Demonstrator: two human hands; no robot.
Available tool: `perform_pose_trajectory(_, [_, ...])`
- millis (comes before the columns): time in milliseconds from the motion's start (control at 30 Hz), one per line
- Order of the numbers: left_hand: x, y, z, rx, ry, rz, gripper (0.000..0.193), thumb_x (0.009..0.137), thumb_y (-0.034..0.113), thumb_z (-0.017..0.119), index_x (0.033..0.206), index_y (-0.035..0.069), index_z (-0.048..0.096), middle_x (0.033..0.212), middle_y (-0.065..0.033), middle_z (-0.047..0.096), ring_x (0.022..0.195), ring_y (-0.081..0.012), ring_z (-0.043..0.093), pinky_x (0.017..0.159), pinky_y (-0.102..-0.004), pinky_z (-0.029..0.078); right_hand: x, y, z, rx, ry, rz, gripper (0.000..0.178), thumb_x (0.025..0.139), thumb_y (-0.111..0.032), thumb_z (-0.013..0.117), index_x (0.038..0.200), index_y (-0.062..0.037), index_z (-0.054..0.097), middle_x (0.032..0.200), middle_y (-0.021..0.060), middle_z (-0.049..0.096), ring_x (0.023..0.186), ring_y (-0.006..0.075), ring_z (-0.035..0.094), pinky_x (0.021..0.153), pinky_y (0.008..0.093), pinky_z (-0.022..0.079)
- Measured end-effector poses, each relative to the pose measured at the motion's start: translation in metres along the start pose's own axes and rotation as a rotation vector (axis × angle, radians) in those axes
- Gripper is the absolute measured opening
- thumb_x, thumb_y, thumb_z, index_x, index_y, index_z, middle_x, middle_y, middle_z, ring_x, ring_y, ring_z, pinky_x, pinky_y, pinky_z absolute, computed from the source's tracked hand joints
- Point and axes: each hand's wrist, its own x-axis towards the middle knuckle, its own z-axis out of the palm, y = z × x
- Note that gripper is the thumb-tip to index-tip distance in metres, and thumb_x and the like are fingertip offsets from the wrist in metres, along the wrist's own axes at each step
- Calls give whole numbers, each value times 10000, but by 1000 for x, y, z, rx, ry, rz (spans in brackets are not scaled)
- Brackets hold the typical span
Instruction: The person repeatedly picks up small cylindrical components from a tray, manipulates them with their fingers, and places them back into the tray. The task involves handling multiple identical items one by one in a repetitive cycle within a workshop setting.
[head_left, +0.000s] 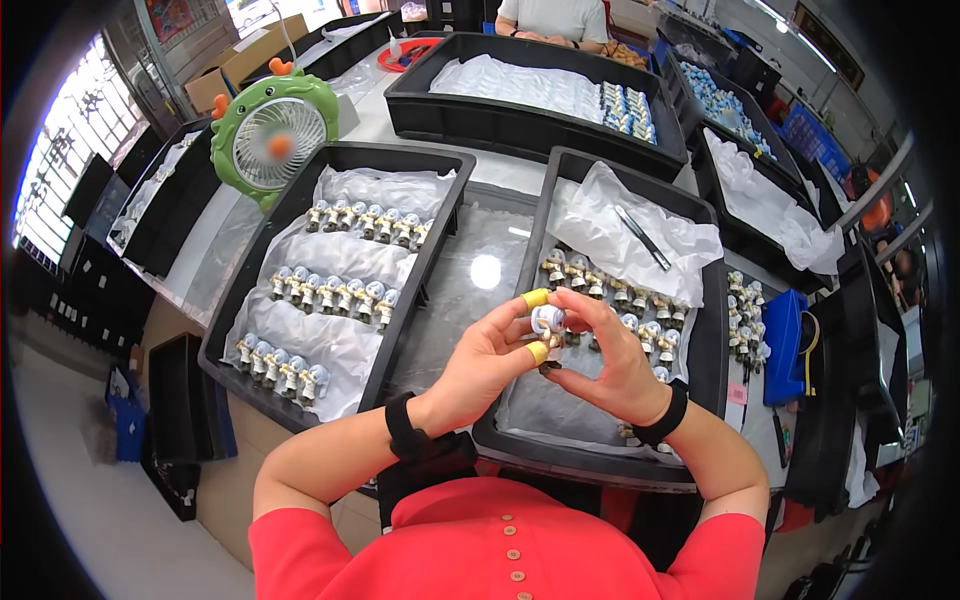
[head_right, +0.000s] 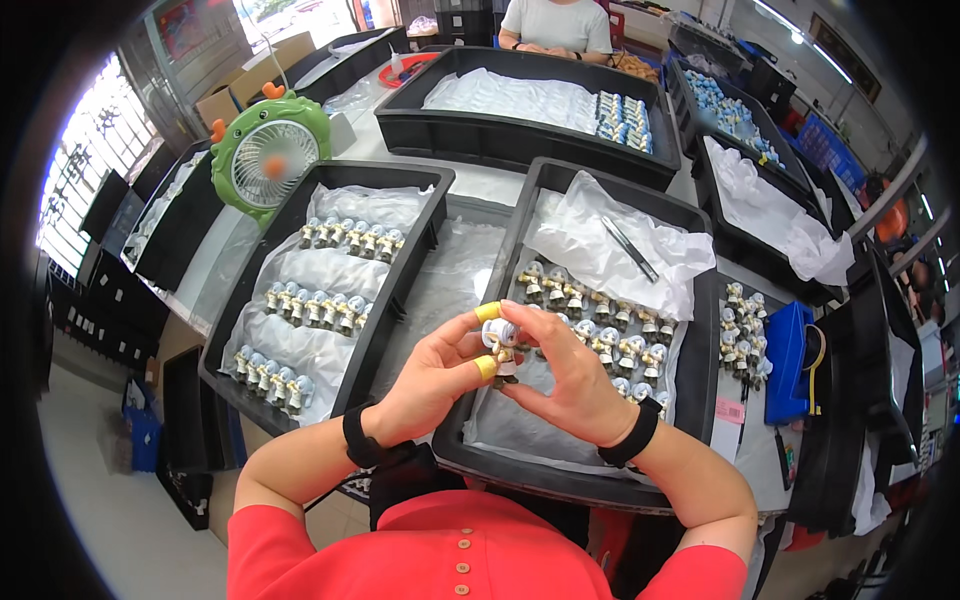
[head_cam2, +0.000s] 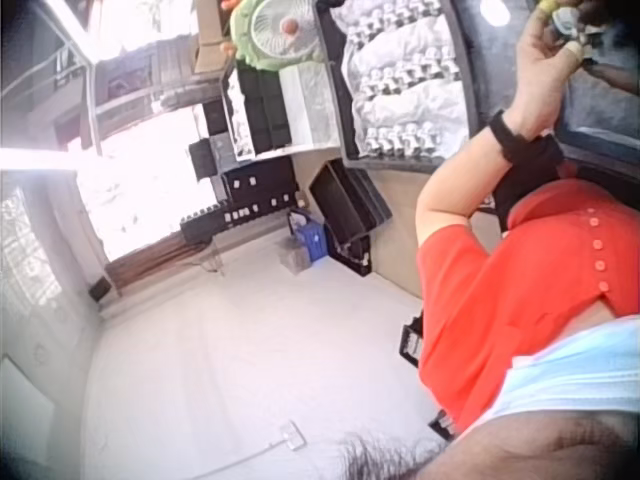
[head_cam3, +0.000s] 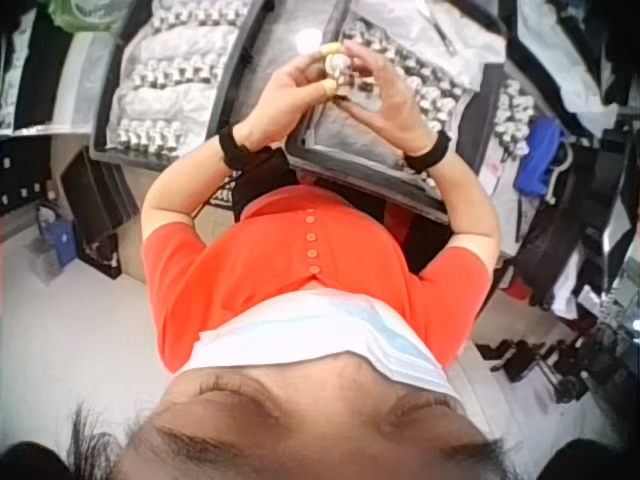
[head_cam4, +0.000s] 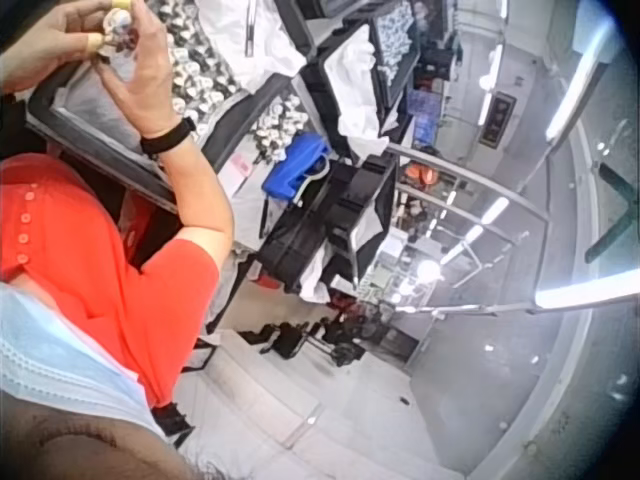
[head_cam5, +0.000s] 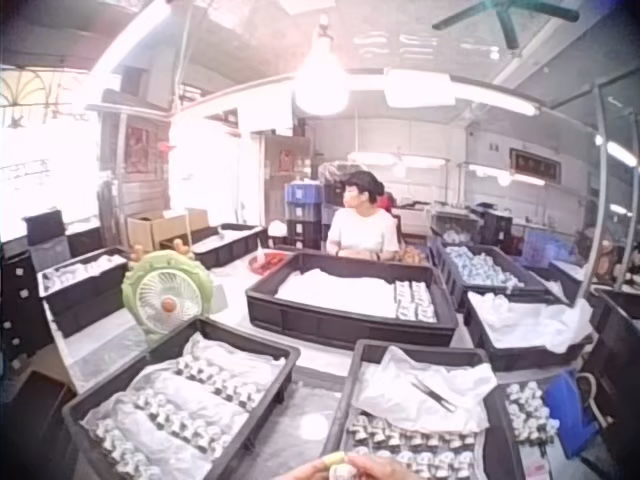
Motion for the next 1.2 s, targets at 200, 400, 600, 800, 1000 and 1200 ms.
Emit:
perform_pose_trajectory(200, [-1, -2, 2, 32, 61, 30, 523, 880, 20, 568, 1368, 43, 379, 1185, -99, 562, 1070, -149, 567, 897, -293, 475, -3, 2, 3, 45, -13, 63, 816, 672, 10, 767, 1373, -71, 358, 1292, 112, 485, 1055, 233, 571, 914, 332, 487])
perform_pose_trajectory(400, [0, -3, 3, 43, 84, 34, 511, 881, 17, 580, 1355, 28, 387, 1184, -111, 559, 1063, -142, 568, 899, -288, 478, -6, 9, 8, 217, 14, 168, 839, 676, -18, 788, 1384, -69, 340, 1310, 108, 484, 1083, 219, 570, 962, 336, 476])
perform_pose_trajectory(600, [2, -2, 2, 46, 64, 31, 526, 885, 6, 565, 1371, 28, 366, 1257, -116, 518, 1118, -160, 545, 929, -289, 460, -4, 8, 7, 151, 22, 129, 817, 677, 10, 767, 1378, -79, 357, 1309, 111, 489, 1064, 215, 580, 934, 325, 486])
perform_pose_trajectory(800, [7, -9, -3, 50, 22, 63, 578, 877, -24, 533, 1408, 31, 313, 1348, -110, 444, 1197, -174, 496, 947, -288, 437, -3, 6, 6, 28, 58, 104, 765, 690, 15, 744, 1357, -86, 383, 1300, 120, 493, 1076, 240, 576, 920, 330, 485])
perform_pose_trajectory(1000, [7, -9, -2, 70, 16, 92, 596, 876, -19, 539, 1420, 67, 313, 1332, -87, 465, 1188, -180, 506, 982, -312, 422, -1, 8, 5, -82, 89, -7, 742, 688, 39, 723, 1342, -84, 395, 1288, 136, 494, 1140, 272, 539, 933, 333, 474])
perform_pose_trajectory(1200, [6, -9, 0, 54, 16, 92, 615, 876, -7, 557, 1428, 70, 298, 1341, -91, 459, 1196, -186, 503, 990, -316, 417, -1, 7, 5, -66, 94, -2, 741, 688, 42, 723, 1341, -78, 394, 1291, 133, 493, 1115, 261, 556, 939, 329, 473])
